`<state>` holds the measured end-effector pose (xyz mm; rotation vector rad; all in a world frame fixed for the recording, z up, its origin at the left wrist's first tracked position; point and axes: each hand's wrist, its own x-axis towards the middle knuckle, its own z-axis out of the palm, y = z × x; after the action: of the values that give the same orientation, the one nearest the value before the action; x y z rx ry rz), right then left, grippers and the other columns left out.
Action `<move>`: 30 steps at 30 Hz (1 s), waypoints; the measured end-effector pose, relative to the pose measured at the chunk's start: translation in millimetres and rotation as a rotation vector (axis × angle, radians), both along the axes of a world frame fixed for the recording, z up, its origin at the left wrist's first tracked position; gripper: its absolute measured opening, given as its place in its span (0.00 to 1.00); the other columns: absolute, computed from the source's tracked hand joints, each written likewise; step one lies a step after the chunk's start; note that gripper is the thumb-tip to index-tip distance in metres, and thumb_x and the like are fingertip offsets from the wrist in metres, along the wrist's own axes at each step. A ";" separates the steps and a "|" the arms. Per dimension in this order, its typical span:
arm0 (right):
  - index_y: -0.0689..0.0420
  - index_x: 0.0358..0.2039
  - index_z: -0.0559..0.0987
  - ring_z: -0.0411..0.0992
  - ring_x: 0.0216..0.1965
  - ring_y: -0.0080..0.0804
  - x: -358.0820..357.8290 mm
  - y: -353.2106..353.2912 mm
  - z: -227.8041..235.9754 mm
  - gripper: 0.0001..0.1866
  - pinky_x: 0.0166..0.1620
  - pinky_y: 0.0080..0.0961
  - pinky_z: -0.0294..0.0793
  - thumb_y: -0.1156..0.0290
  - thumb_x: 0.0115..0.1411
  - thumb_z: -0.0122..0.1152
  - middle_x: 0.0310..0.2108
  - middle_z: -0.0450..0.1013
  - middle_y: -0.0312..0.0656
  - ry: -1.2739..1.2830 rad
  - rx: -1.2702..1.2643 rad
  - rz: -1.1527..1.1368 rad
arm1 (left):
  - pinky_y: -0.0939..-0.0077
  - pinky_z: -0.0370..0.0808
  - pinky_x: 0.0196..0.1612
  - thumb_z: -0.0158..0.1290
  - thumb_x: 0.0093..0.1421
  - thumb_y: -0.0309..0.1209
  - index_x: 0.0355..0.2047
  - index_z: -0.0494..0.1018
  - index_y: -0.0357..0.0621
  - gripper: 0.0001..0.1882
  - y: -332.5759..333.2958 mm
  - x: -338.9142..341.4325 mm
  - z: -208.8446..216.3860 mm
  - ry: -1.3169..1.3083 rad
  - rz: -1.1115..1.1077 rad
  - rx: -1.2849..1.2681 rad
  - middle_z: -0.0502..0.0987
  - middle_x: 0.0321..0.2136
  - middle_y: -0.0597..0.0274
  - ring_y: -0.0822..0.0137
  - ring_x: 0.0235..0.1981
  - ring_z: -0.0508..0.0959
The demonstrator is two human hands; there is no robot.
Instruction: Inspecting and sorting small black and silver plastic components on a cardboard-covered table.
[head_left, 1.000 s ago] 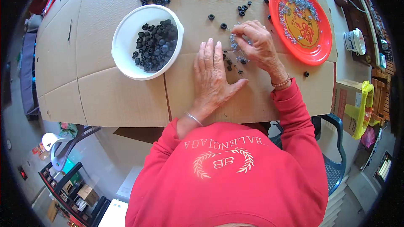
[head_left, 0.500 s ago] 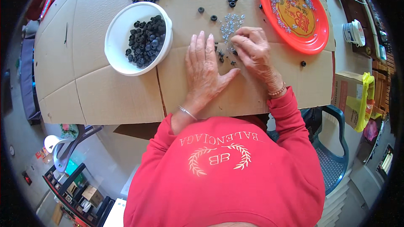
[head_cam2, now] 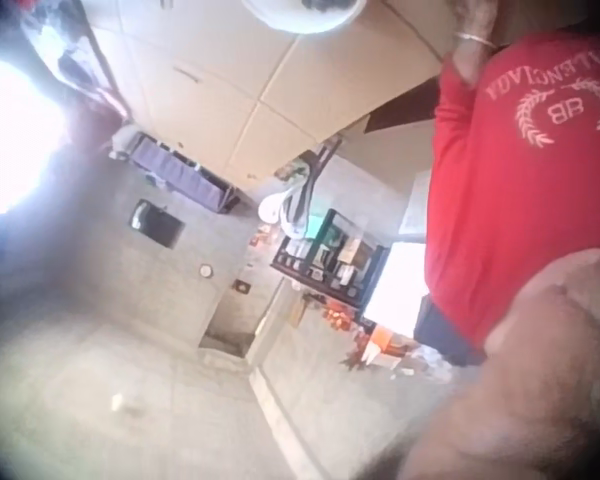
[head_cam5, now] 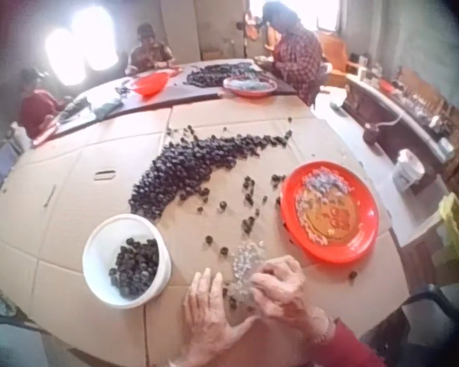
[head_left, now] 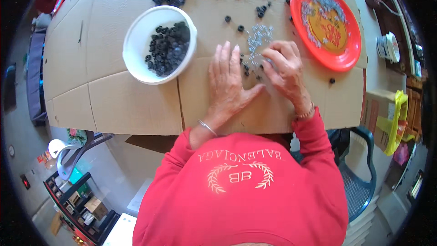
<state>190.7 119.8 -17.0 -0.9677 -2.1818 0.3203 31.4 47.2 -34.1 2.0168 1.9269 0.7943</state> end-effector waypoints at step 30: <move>0.41 0.42 0.77 0.61 0.53 0.40 -153.2 194.7 -19.7 0.18 0.52 0.42 0.60 0.51 0.52 0.60 0.49 0.65 0.37 -0.409 0.012 -0.075 | 0.54 0.45 0.64 0.65 0.40 0.49 0.63 0.50 0.42 0.55 -3.5 -0.2 5.4 -0.194 -0.011 -0.081 0.47 0.63 0.47 0.48 0.65 0.47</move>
<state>37.6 314.5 -36.7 -1.1873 -2.4983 0.0760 31.2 43.8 -28.7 1.8301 1.8082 0.8605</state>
